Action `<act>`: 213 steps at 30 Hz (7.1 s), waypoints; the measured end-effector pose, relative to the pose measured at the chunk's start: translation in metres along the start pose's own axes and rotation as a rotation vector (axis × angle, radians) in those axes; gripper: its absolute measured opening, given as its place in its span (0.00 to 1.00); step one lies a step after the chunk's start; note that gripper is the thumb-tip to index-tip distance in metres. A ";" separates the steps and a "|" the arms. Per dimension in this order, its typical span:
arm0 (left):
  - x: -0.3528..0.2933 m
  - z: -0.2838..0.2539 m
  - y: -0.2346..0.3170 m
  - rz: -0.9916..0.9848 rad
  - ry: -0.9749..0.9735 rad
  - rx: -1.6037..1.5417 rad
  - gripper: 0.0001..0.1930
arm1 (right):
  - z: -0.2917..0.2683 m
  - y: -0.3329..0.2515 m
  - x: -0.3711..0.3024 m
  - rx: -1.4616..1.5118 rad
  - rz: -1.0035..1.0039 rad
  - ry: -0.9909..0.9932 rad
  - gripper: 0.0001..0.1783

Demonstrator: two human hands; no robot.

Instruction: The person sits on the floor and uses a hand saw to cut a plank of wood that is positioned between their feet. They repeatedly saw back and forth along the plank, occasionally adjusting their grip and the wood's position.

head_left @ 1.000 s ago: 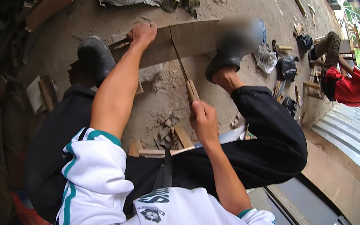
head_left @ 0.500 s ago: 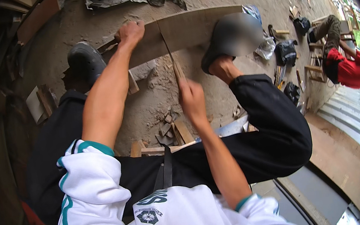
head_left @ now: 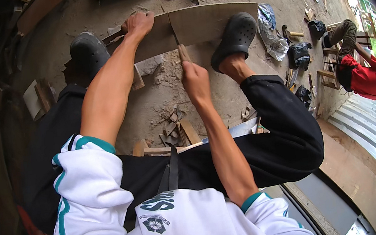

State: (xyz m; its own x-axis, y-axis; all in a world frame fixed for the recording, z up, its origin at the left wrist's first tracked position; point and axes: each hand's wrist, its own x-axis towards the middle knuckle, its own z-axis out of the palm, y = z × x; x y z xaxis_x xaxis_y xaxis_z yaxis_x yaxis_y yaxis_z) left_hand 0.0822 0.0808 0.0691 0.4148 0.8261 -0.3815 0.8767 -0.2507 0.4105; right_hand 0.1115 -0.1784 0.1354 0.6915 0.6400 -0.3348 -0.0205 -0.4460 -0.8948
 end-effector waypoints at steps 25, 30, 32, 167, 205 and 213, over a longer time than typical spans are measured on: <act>0.001 0.004 -0.020 0.038 0.112 -0.085 0.27 | -0.047 -0.011 -0.112 0.073 0.154 -0.112 0.22; 0.003 0.010 -0.005 0.084 0.089 -0.108 0.29 | -0.016 0.000 0.000 0.094 0.062 -0.077 0.22; 0.005 0.004 0.001 0.105 0.050 -0.070 0.29 | -0.009 0.006 -0.007 0.126 0.118 -0.053 0.22; 0.007 0.012 -0.028 0.009 0.108 -0.037 0.31 | -0.040 -0.023 -0.074 -0.244 -0.081 -0.060 0.10; -0.008 0.002 0.002 0.028 0.019 -0.047 0.29 | -0.020 -0.006 -0.050 -0.236 -0.083 -0.005 0.11; -0.008 0.002 0.007 0.086 0.019 -0.113 0.29 | -0.013 0.003 -0.001 -0.280 -0.074 0.000 0.10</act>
State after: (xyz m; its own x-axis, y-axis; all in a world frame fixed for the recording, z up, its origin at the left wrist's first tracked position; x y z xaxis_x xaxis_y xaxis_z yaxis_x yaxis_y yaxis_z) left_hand 0.0860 0.0714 0.0733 0.4817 0.8134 -0.3260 0.8046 -0.2631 0.5323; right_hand 0.1204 -0.1881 0.1367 0.6841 0.6769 -0.2716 0.2297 -0.5534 -0.8006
